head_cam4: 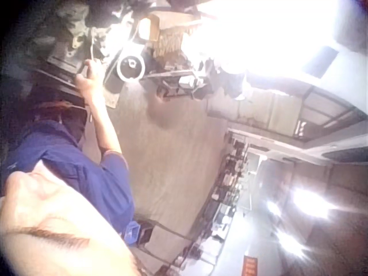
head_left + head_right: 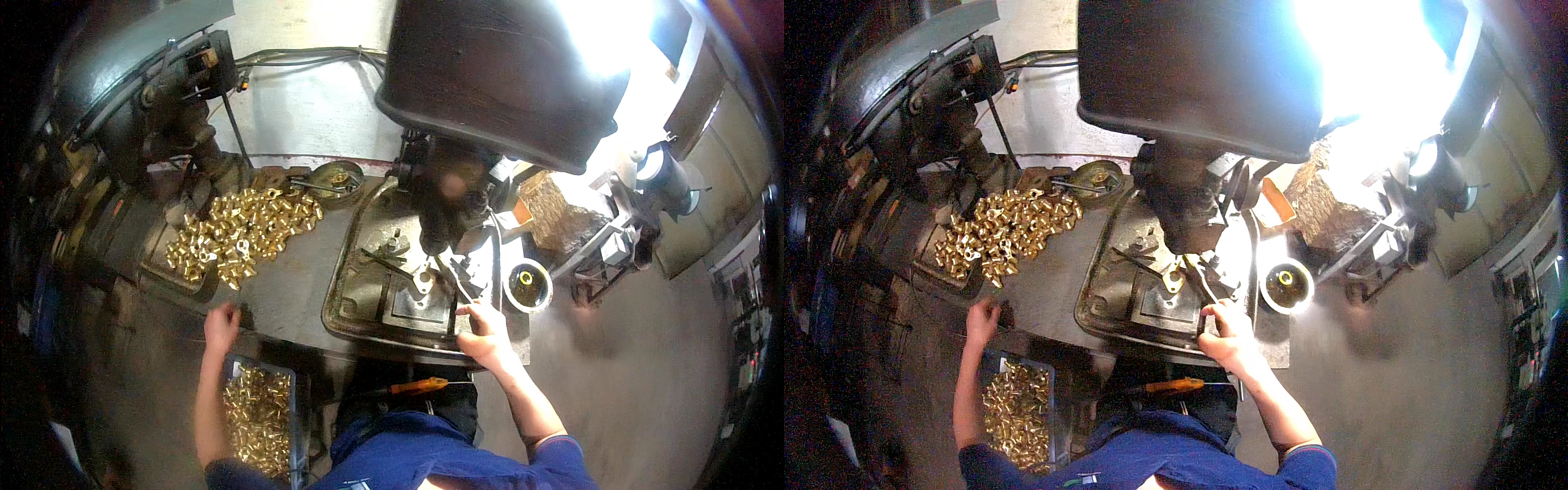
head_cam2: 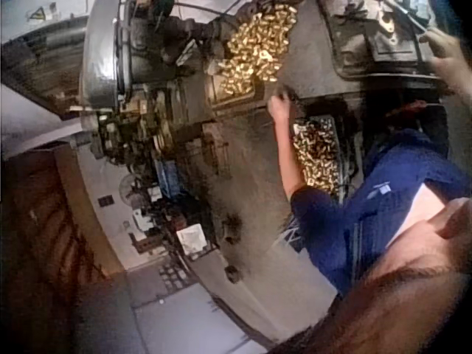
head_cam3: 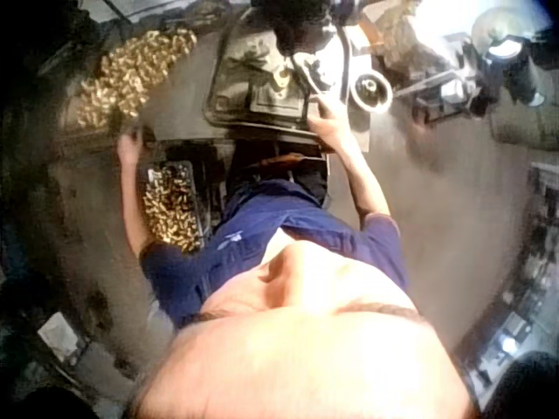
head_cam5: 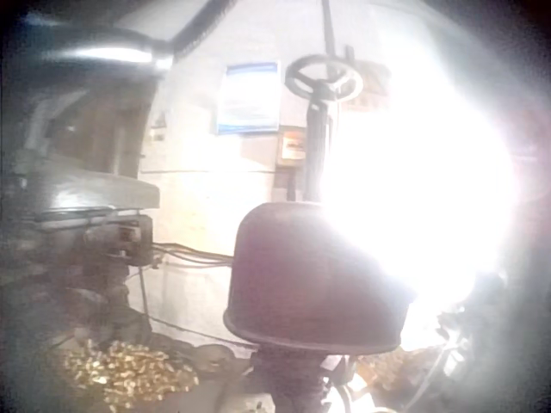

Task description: The person operates a manual press machine to process brass-colored metal casings. They repeatedly pick up a casing, place it into the press, pull the lever to activate the press, and then remove the processed casing, placing it into a container.

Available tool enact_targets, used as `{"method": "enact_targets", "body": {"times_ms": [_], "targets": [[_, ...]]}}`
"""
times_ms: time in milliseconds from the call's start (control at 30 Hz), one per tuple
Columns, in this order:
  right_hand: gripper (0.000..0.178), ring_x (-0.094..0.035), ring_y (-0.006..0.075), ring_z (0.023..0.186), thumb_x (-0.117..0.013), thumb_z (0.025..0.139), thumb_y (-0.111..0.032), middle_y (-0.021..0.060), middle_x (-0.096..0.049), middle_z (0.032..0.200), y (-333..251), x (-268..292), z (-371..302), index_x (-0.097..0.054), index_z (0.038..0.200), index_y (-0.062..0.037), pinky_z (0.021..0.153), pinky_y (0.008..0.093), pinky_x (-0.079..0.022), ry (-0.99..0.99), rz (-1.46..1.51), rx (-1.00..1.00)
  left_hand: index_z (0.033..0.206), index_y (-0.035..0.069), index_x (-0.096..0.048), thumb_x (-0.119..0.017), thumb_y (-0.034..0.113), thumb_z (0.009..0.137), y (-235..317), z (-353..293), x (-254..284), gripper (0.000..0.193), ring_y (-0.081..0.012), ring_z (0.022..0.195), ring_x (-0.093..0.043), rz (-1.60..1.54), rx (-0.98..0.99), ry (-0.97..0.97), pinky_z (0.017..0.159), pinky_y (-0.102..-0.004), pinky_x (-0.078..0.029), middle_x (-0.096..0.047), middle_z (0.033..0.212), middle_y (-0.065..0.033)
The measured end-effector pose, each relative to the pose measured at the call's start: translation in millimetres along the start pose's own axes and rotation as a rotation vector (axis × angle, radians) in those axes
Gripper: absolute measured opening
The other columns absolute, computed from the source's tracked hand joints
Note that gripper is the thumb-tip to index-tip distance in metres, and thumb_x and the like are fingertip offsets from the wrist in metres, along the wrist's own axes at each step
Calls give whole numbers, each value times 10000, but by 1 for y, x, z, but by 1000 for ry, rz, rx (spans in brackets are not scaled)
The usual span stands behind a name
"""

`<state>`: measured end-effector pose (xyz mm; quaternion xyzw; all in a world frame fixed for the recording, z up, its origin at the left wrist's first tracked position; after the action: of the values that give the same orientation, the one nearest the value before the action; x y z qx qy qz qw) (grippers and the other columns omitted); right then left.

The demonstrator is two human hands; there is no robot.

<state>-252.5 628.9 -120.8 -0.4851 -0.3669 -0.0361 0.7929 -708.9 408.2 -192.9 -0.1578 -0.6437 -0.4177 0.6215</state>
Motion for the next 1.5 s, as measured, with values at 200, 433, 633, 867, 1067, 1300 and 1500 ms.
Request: {"method": "enact_targets", "body": {"times_ms": [200,433,633,867,1067,1300,1500], "targets": [[337,-508,287,794,-610,614,-140,131,-504,844,11,-25,18,-564,923,-17,696,364,-412,-143,-75,-57,1027,55,-600,-592,221,780,-29,51,-11,297,-379,784,-601,-34,120,123,676,-456,-475,-633,809,-195],[264,-505,275,751,-603,604,-107,121,-487,782,2,-8,6,-557,854,-37,665,357,-406,-127,-26,-18,1028,48,-592,-608,225,769,-39,55,-27,314,-374,850,-598,-85,145,86,715,-446,-476,-634,873,-202],[198,-478,131,552,-525,553,-12,50,-517,702,5,56,-26,-578,744,-12,504,252,-383,175,-70,87,1015,5,-600,-612,159,765,-90,62,-48,294,-342,831,-626,-314,158,101,716,-398,-485,-644,904,-192],[265,-488,290,726,-615,509,-133,125,-493,775,117,120,-51,-491,723,-36,621,350,-404,302,-372,-294,1099,-45,-555,-584,101,803,-23,72,-26,331,-267,807,-652,-358,217,-43,670,-377,-518,-648,953,-184],[290,-476,346,850,-628,519,-148,187,-508,876,140,105,-42,-501,740,-10,749,413,-415,304,-699,-145,1103,-72,-559,-578,156,852,-80,77,-52,340,-282,936,-624,-267,144,-19,782,-370,-488,-635,990,-211],[305,-483,384,1037,-589,575,-119,206,-470,1225,146,93,-64,-495,853,-34,864,426,-429,295,-810,-352,1103,22,-585,-612,256,788,-58,82,-39,393,-328,864,-616,-149,99,79,752,-418,-473,-640,920,-186],[487,-459,379,1095,-542,542,-73,211,-397,1325,112,109,-68,-567,1028,-57,941,410,-380,373,-768,-242,1006,88,-618,-588,255,771,-63,67,-21,289,-340,822,-613,-111,165,176,716,-442,-482,-643,836,-165]]}}
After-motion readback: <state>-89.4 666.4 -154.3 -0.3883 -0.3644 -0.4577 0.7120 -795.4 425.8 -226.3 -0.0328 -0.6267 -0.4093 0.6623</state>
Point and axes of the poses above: each hand's wrist, its own z-axis towards the middle knuckle, its own x-axis out of the back of the hand, y = z × x, the point moved 5 cm from there along z, towards the middle knuckle
